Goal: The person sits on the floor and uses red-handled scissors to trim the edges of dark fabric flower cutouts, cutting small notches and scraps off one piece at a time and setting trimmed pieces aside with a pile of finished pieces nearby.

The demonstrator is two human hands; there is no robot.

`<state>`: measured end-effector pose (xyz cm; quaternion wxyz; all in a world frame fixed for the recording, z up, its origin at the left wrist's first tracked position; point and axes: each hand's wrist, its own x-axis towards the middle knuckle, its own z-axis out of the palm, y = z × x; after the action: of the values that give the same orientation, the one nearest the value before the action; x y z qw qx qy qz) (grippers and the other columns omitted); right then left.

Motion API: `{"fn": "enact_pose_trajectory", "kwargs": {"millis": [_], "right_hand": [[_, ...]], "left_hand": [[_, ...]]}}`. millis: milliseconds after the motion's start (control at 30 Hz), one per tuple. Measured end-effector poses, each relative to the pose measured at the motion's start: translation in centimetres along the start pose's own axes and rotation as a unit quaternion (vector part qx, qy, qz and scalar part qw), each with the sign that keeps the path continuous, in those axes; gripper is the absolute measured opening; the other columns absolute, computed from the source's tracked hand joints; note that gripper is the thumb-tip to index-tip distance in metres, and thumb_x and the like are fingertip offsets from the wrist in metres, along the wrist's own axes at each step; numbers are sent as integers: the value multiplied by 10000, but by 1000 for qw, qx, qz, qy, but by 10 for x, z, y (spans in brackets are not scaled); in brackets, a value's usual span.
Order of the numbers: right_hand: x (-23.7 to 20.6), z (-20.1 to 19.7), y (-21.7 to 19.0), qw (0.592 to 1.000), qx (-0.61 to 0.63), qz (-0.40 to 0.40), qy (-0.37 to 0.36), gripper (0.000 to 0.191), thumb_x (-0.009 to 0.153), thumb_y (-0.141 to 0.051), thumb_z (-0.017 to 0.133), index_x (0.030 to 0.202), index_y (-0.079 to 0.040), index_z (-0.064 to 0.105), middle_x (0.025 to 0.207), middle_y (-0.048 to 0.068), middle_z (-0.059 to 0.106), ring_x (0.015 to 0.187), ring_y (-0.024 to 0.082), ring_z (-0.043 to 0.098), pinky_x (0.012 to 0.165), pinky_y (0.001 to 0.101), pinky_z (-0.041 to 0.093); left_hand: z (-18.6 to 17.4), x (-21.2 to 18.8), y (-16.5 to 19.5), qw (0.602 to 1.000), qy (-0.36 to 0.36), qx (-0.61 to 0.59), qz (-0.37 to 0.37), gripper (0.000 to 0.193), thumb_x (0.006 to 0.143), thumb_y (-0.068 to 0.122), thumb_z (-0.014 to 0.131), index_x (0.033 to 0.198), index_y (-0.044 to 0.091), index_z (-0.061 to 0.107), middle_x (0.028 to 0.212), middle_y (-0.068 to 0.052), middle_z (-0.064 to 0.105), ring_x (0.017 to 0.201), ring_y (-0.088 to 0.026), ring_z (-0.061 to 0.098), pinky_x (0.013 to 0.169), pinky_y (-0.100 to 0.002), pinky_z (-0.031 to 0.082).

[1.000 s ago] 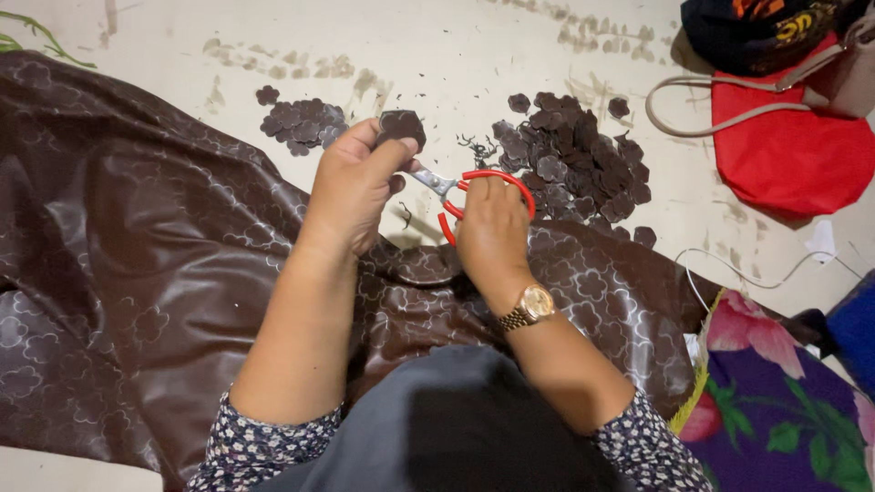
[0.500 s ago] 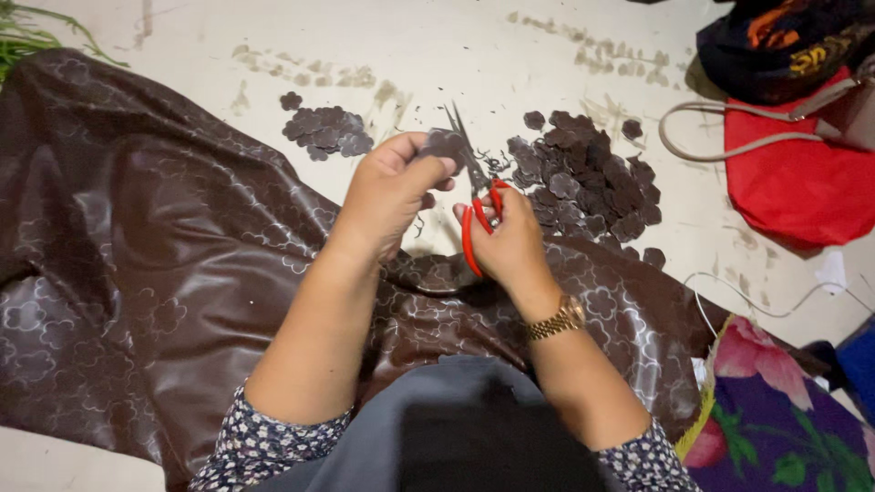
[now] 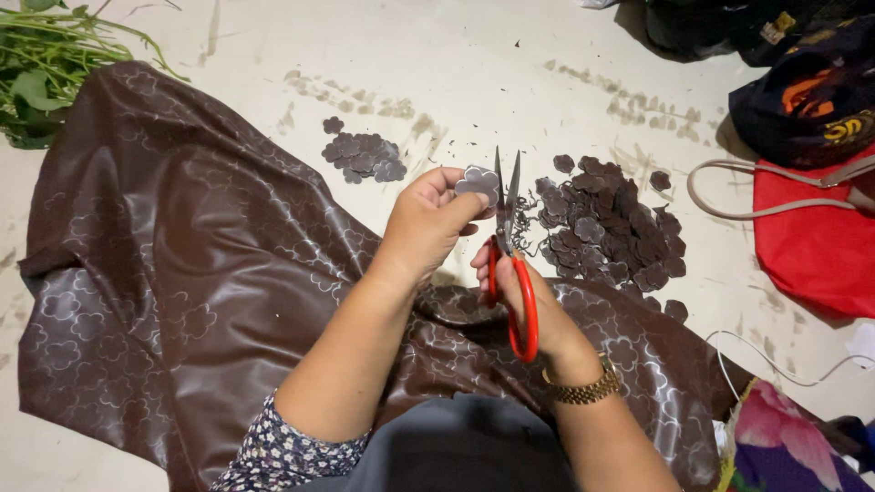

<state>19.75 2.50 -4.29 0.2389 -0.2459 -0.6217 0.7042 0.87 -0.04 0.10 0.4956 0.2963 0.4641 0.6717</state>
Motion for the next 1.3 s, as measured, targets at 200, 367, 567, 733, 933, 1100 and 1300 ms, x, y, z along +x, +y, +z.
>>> {"fn": "enact_pose_trajectory", "kwargs": {"millis": [200,367,567,733,933,1100,1300], "right_hand": [[-3,6,-8,1000,-1,3,-1,441,1067,-462,450,1186,-53,564,953,5,505,850,107,479,749,274,445],[-3,7,-10,1000,-15,-2,10,425,1073,-472,432,1144,-76,568,925,-6,501,814,98,467,716,255,433],[-2,7,-12,1000,-27,1,14,398,1068,-464,435,1117,-89,560,930,-13,502,810,90,468,702,252,432],[-3,8,-10,999,-30,-1,22,399,1069,-462,430,1107,-89,567,925,-13,507,782,89,472,686,248,433],[-2,8,-9,999,-38,-11,22,399,1076,-458,424,1086,-85,565,914,-11,511,747,88,470,657,242,421],[-3,11,-7,999,-40,4,33,401,1073,-458,428,1067,-83,568,872,-6,511,706,95,468,627,248,416],[-3,10,-11,998,-60,-15,14,397,1065,-461,414,1093,-94,564,908,-17,517,755,76,475,648,236,428]], "left_hand": [[2,1,-6,999,-2,-16,44,184,902,65,697,1064,-2,641,899,-50,733,761,-65,643,662,-225,501],[10,-4,-8,998,15,-42,53,176,897,19,699,1057,-24,638,877,-49,711,724,-53,600,638,-218,491],[11,-5,-6,997,20,-39,65,180,897,5,691,1062,-38,635,896,-55,717,770,-59,639,706,-215,525],[11,-5,-8,997,21,-40,67,190,897,8,694,1070,-39,632,900,-59,721,776,-67,641,703,-216,524],[10,-6,-10,997,17,-42,61,180,898,10,690,1064,-31,634,900,-60,722,773,-66,639,687,-221,524],[10,-7,-12,997,18,-38,67,165,924,17,716,1063,-33,644,907,-62,702,761,-70,593,666,-225,487],[12,-9,-8,997,12,-39,67,153,904,13,703,1040,-22,645,933,-68,737,814,-73,660,735,-219,537]]}}
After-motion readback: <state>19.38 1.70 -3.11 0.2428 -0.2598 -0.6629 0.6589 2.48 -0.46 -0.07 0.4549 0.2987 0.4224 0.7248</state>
